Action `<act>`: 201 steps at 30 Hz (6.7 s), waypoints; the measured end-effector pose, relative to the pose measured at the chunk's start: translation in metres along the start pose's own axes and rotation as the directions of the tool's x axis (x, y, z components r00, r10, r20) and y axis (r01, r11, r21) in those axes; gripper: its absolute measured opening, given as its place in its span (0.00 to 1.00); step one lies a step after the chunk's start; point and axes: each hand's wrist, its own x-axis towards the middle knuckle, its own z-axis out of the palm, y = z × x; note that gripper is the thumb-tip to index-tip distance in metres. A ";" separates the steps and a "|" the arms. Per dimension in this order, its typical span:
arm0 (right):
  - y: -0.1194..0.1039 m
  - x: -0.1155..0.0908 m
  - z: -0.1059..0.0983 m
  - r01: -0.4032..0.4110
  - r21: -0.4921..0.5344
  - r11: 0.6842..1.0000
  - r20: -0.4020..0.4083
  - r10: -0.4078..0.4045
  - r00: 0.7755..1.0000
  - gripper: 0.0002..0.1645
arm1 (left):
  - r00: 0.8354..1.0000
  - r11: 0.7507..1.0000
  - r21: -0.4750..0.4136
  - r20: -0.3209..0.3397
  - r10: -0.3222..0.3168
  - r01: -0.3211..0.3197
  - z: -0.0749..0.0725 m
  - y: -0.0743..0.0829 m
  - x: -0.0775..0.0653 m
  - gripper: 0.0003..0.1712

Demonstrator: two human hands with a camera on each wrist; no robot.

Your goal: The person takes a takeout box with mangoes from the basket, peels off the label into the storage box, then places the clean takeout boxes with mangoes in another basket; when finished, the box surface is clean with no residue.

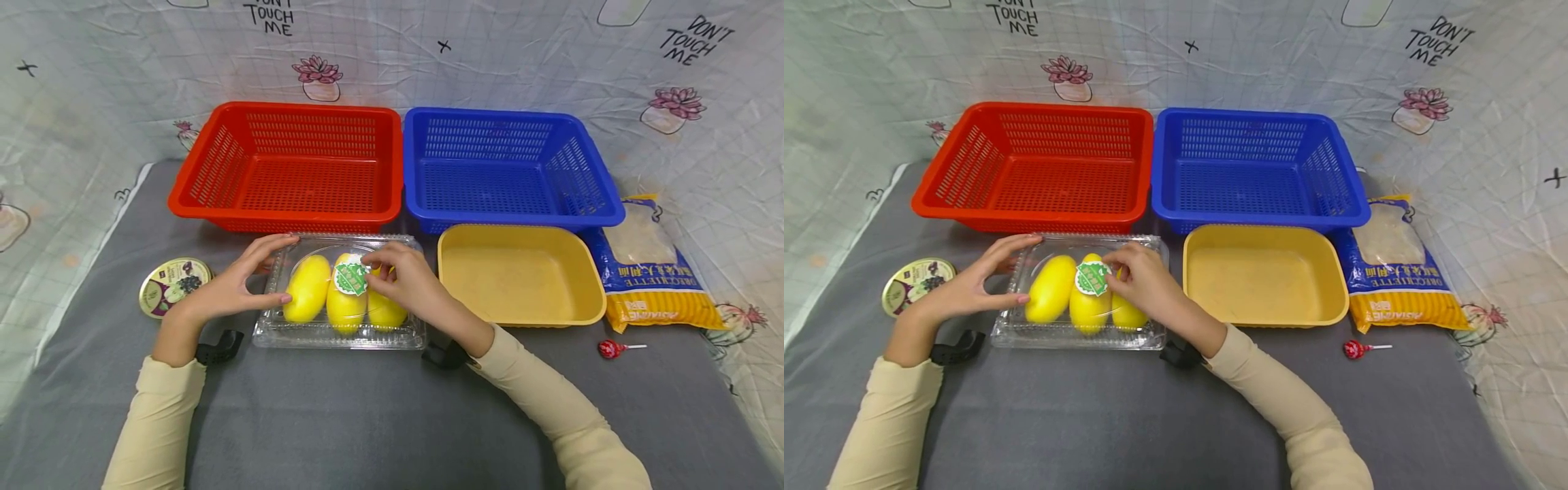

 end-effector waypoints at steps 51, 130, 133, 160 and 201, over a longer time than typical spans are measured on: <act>0.007 -0.003 0.011 0.034 0.066 0.997 -0.109 -0.027 0.994 0.05 | 1.000 0.999 -0.054 0.027 0.007 -0.006 0.000 -0.001 -0.001 0.51; 0.060 -0.082 -0.070 -0.175 0.527 0.832 -0.222 0.333 0.916 0.09 | 0.999 0.998 -0.052 0.027 0.027 -0.026 0.001 -0.001 -0.001 0.52; 0.065 -0.086 -0.074 -0.206 0.493 0.845 -0.212 0.346 0.914 0.11 | 0.999 0.998 -0.050 0.027 0.025 -0.023 0.001 -0.001 -0.001 0.52; 0.106 -0.110 -0.116 -0.336 0.236 0.912 -0.218 0.387 0.896 0.12 | 0.999 0.998 -0.058 0.043 -0.012 0.014 0.001 -0.003 -0.001 0.51; 0.115 -0.113 -0.133 -0.401 0.029 0.916 -0.197 0.398 0.896 0.12 | 0.999 0.997 -0.075 0.041 -0.002 0.005 0.000 -0.002 0.001 0.52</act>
